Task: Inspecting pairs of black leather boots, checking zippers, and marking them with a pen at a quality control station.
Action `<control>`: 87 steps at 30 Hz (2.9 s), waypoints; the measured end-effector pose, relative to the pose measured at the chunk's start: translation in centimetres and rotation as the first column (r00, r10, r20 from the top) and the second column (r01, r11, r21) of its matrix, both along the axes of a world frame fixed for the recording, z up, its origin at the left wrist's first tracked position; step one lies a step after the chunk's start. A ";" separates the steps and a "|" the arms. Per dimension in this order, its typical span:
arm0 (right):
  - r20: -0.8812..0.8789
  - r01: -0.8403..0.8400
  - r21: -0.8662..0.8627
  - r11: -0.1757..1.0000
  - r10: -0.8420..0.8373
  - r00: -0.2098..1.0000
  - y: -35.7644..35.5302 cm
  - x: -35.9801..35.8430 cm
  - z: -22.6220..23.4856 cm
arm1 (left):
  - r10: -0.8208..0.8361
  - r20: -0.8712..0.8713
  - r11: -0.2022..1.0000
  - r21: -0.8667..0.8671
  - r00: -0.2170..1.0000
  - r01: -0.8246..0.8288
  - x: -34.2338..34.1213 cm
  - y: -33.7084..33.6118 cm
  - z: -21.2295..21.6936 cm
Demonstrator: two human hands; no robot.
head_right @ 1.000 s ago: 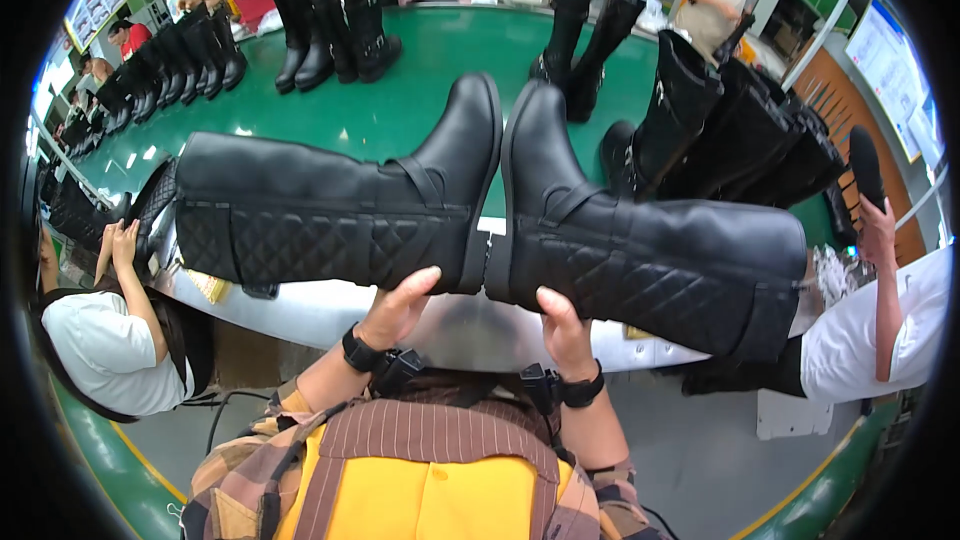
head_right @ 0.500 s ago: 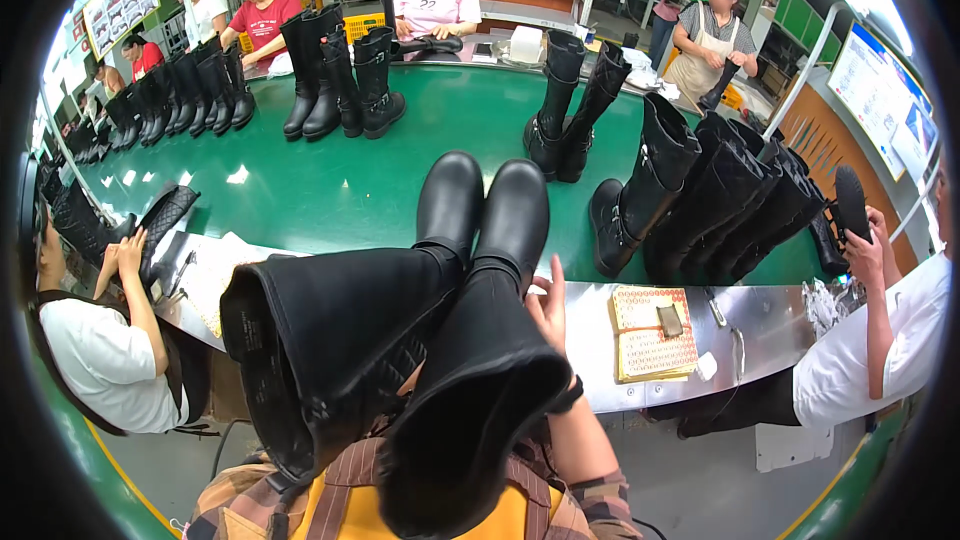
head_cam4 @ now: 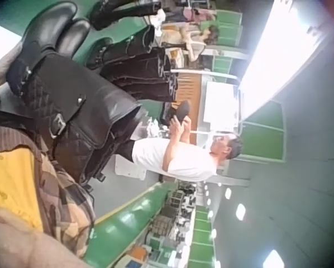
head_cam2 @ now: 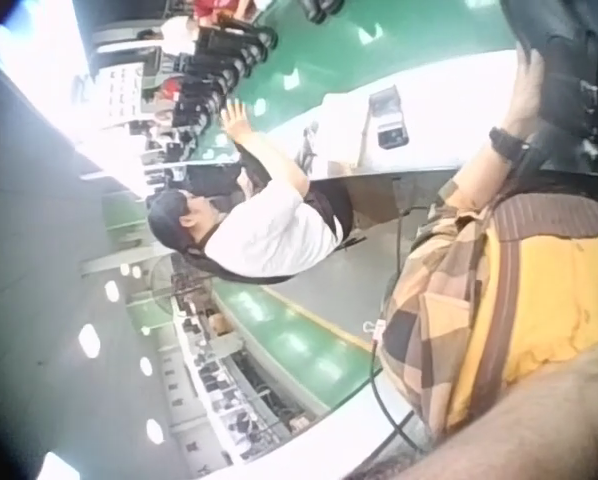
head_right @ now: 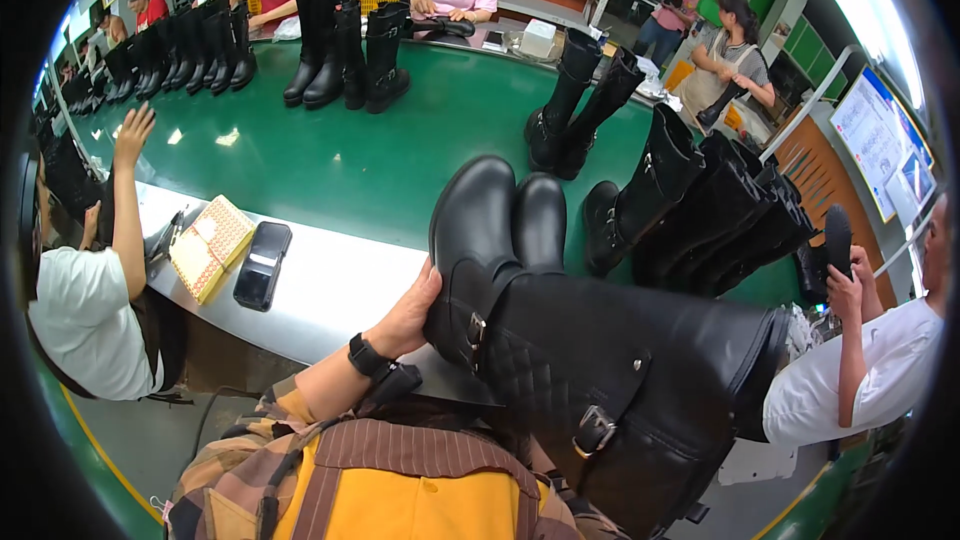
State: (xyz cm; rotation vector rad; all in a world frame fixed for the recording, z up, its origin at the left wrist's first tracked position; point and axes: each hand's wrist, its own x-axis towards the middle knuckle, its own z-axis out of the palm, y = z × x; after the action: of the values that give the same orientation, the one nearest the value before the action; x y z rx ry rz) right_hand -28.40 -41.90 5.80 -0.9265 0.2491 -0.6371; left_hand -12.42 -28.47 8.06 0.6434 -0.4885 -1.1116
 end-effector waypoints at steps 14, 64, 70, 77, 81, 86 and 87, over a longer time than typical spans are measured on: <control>0.556 -0.514 0.357 0.780 0.265 0.788 -2.0 -0.2 -2.7 | -0.200 -0.373 0.978 -0.129 0.906 0.163 3.9 1.9 -3.5; -0.070 -0.021 0.313 0.949 0.045 0.997 2.2 3.9 1.6 | 0.194 -0.311 0.980 0.030 0.930 -0.194 5.0 5.7 -3.0; -0.067 -0.029 0.321 0.947 0.054 0.996 2.1 4.0 1.2 | 0.199 -0.311 0.980 0.050 0.929 -0.193 4.9 5.5 -3.0; -0.069 -0.026 0.342 0.939 0.053 0.996 2.0 3.9 0.9 | 0.226 -0.326 0.974 0.095 0.918 -0.206 4.8 5.5 -3.1; -0.068 -0.041 0.353 0.935 0.069 0.995 2.0 3.9 0.8 | 0.232 -0.330 0.972 0.104 0.915 -0.209 4.8 5.5 -3.2; -0.062 -0.045 0.351 0.935 0.071 0.996 2.0 3.9 1.0 | 0.233 -0.323 0.972 0.105 0.917 -0.209 4.7 5.5 -2.8; -0.083 -0.034 0.361 0.932 0.069 0.994 2.0 3.9 1.0 | 0.255 -0.332 0.966 0.132 0.908 -0.223 4.6 5.5 -2.8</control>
State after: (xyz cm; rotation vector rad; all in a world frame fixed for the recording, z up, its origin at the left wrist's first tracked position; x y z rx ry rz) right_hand -24.54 -39.86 6.79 -0.6077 0.4102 -0.4783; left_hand -7.81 -23.01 5.31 0.5540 -0.0517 -0.9891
